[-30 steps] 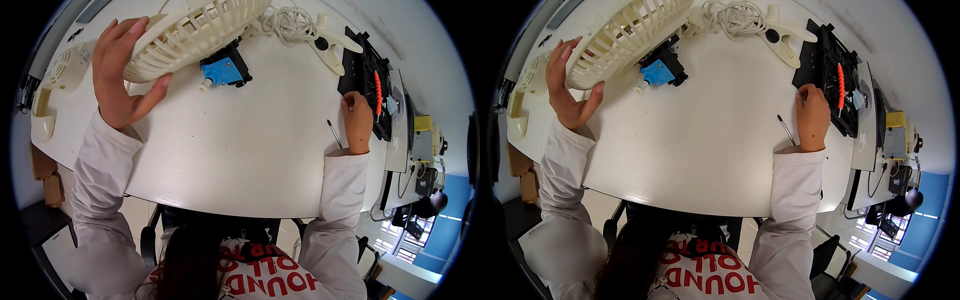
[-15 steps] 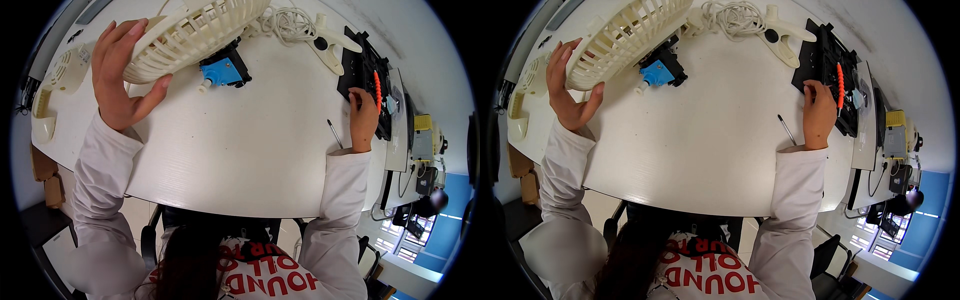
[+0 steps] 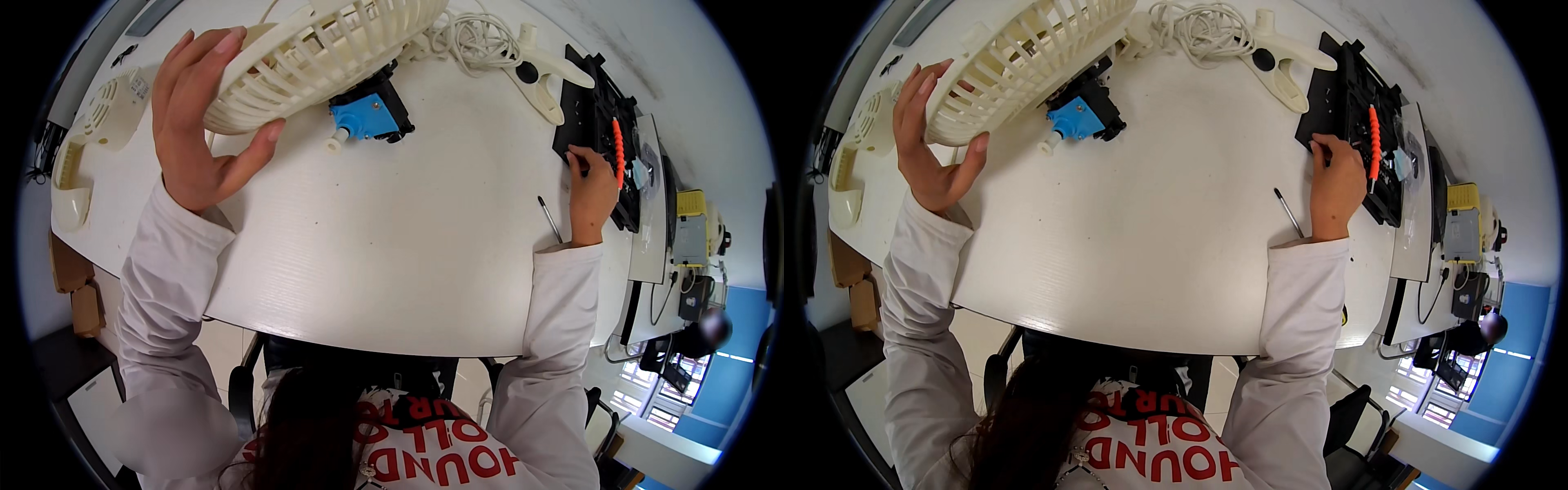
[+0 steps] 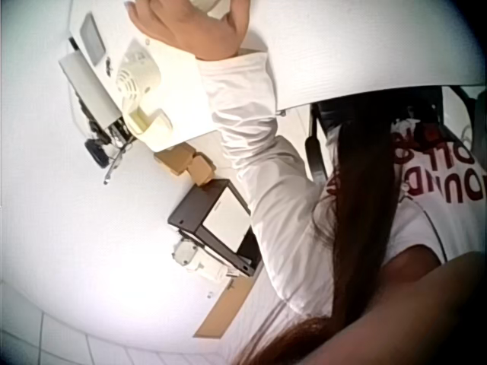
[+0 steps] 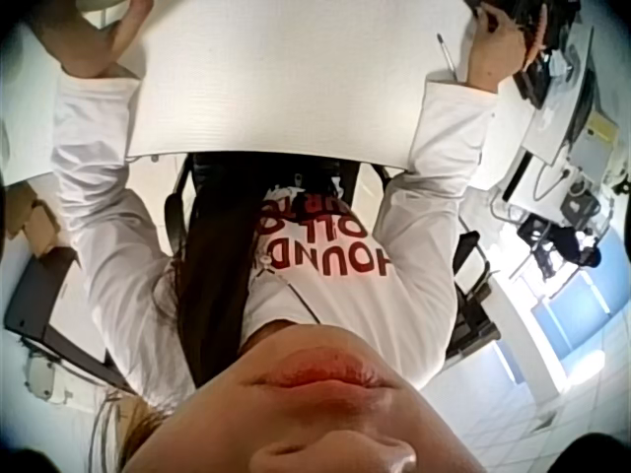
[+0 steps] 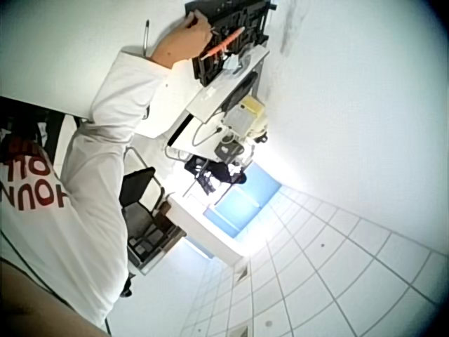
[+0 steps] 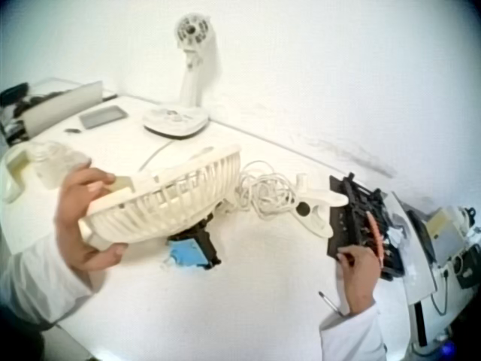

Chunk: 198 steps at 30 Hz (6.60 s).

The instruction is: The person uses a screwdriver to remove screws from the back cover of a small white fan. They then detach the cover and remove the internal motor assembly from the fan housing.

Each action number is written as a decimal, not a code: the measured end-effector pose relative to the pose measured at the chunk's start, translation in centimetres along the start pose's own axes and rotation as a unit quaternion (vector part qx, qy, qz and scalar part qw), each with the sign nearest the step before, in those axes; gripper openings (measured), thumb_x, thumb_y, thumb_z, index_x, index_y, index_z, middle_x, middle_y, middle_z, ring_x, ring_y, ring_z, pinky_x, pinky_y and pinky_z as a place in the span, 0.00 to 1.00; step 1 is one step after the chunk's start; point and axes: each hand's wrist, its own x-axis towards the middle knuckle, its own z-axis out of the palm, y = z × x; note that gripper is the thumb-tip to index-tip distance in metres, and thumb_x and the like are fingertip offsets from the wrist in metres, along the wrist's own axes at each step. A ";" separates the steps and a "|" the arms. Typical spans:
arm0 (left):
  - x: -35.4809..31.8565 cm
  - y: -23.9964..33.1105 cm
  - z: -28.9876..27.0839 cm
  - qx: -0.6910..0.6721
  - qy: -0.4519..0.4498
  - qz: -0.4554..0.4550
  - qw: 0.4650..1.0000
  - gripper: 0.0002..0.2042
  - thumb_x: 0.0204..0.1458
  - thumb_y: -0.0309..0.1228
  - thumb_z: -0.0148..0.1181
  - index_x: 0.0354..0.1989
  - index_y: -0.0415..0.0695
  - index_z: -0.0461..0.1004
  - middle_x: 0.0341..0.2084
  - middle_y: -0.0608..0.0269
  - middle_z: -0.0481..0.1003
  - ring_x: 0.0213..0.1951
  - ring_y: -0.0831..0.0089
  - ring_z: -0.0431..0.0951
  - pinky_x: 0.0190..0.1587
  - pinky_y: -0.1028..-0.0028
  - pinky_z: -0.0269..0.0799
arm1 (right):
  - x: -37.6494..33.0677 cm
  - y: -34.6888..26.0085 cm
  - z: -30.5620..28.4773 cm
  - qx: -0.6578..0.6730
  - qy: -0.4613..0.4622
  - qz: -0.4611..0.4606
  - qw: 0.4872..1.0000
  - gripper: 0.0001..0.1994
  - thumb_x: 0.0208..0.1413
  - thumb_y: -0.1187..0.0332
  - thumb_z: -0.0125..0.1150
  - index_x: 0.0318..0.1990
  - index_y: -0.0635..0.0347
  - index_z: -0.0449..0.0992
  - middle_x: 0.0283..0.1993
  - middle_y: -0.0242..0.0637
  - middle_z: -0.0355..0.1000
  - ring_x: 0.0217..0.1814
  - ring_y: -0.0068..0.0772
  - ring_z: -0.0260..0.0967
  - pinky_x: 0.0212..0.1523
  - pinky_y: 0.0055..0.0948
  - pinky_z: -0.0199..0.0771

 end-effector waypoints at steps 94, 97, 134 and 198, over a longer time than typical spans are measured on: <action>-0.1 0.4 0.0 0.007 -0.017 -0.003 1.000 0.32 0.38 0.27 0.63 0.55 0.38 0.58 0.49 0.50 0.67 0.51 0.57 0.65 0.51 0.65 0.61 | -0.8 -2.7 -2.4 0.024 -0.049 -0.016 0.998 0.06 0.53 0.67 0.54 0.36 0.55 0.73 0.32 0.32 0.73 0.30 0.30 0.72 0.30 0.25 0.69; -0.1 0.4 -0.1 0.000 -0.014 0.005 1.000 0.32 0.38 0.27 0.63 0.55 0.38 0.58 0.49 0.50 0.67 0.51 0.56 0.65 0.51 0.65 0.61 | -1.1 -2.0 -4.2 0.061 -0.146 0.006 0.987 0.07 0.52 0.66 0.56 0.34 0.58 0.74 0.30 0.34 0.74 0.29 0.30 0.72 0.29 0.24 0.68; -0.3 0.3 0.9 -0.125 0.007 -0.004 0.992 0.30 0.43 0.28 0.63 0.56 0.39 0.58 0.47 0.43 0.66 0.50 0.49 0.67 0.49 0.61 0.65 | -4.3 -11.3 -11.8 0.489 0.098 -0.136 0.856 0.13 0.62 0.72 0.40 0.50 0.67 0.63 0.36 0.39 0.66 0.36 0.26 0.68 0.45 0.36 0.75; -0.2 -0.4 1.0 -0.053 0.006 0.055 0.997 0.32 0.39 0.26 0.62 0.57 0.37 0.58 0.47 0.47 0.67 0.46 0.52 0.67 0.48 0.61 0.63 | -3.3 -8.0 -3.7 0.731 -0.148 0.061 0.663 0.26 0.52 0.74 0.41 0.62 0.58 0.53 0.41 0.39 0.64 0.39 0.25 0.61 0.47 0.27 0.64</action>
